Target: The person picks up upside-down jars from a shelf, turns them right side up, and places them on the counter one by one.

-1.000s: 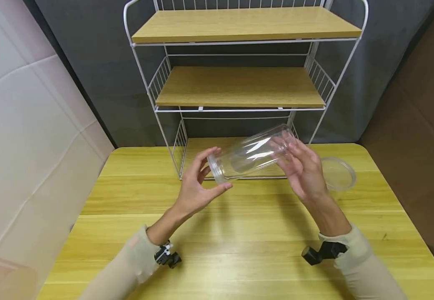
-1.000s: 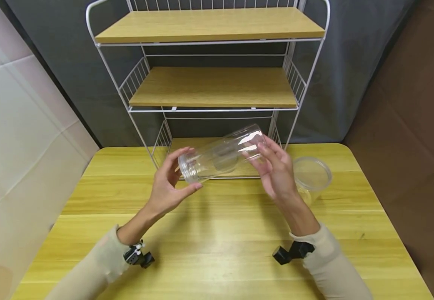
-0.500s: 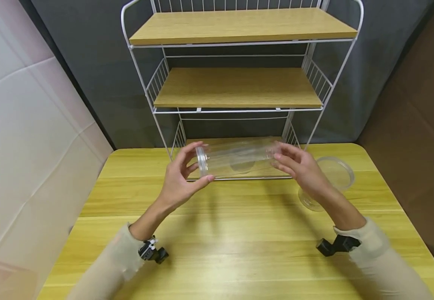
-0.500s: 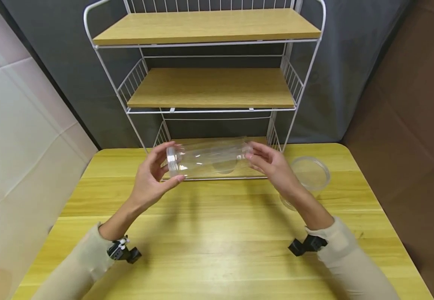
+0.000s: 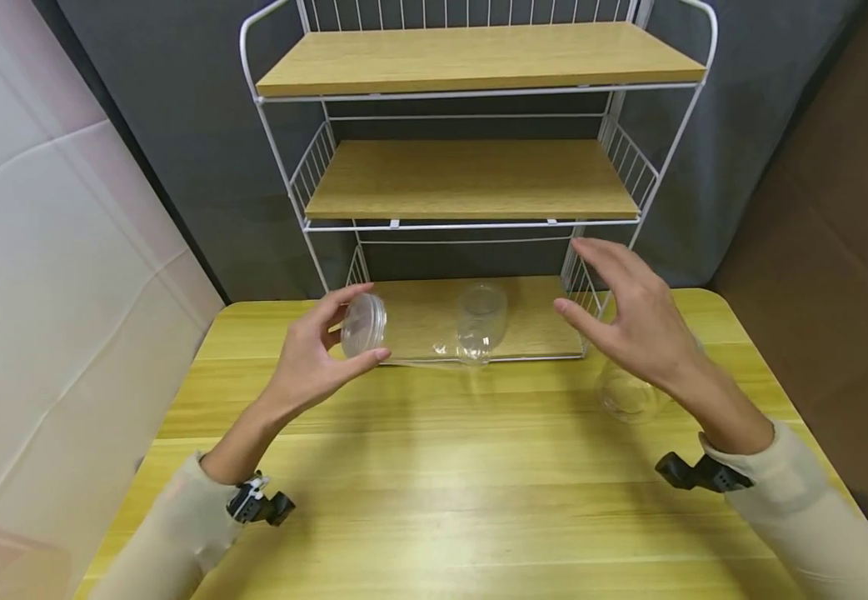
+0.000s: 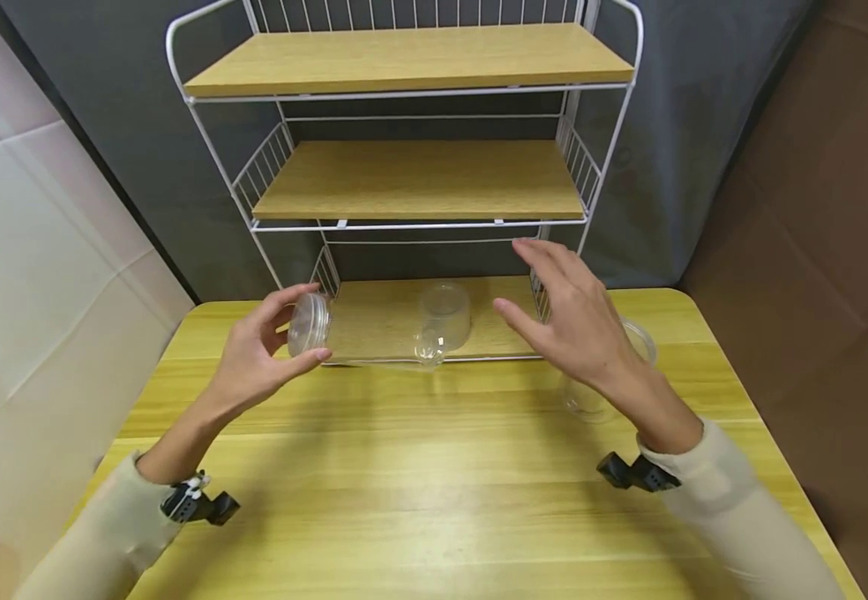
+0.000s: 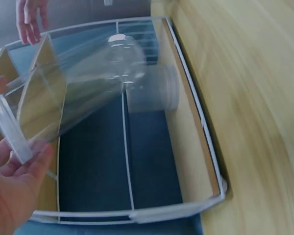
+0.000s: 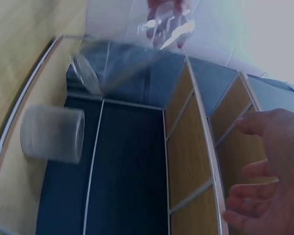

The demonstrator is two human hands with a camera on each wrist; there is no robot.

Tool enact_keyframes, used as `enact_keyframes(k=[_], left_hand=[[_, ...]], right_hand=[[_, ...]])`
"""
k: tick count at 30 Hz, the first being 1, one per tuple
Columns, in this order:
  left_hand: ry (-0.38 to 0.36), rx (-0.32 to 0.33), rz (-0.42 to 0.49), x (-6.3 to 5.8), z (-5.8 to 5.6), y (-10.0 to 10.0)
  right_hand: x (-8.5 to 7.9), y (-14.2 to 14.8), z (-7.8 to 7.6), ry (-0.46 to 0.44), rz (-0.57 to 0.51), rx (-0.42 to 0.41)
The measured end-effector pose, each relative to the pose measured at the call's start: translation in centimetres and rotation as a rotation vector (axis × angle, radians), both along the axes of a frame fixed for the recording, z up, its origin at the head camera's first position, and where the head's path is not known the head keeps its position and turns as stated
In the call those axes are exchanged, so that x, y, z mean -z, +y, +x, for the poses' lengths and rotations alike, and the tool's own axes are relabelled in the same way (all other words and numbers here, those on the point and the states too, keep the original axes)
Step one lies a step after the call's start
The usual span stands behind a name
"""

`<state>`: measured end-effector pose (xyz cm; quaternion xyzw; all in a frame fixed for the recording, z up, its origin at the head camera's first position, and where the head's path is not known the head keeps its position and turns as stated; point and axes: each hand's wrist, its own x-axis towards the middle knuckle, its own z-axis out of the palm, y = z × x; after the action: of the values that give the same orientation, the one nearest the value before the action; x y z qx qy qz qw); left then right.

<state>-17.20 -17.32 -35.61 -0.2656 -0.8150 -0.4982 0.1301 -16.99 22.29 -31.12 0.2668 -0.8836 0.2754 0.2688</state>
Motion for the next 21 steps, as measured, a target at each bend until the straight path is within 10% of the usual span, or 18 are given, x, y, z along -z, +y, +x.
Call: enact_keyframes(k=[7,21], left_hand=[[0.009,-0.023,-0.234,-0.6,-0.2,-1.9],[0.045,0.021,-0.5,-0.2,-2.1,-4.5]], right_hand=[[-1.1,0.1,-2.6,0.251,0.125,-0.027],[-1.5,0.0,-7.1,0.299,0.328,0.074]])
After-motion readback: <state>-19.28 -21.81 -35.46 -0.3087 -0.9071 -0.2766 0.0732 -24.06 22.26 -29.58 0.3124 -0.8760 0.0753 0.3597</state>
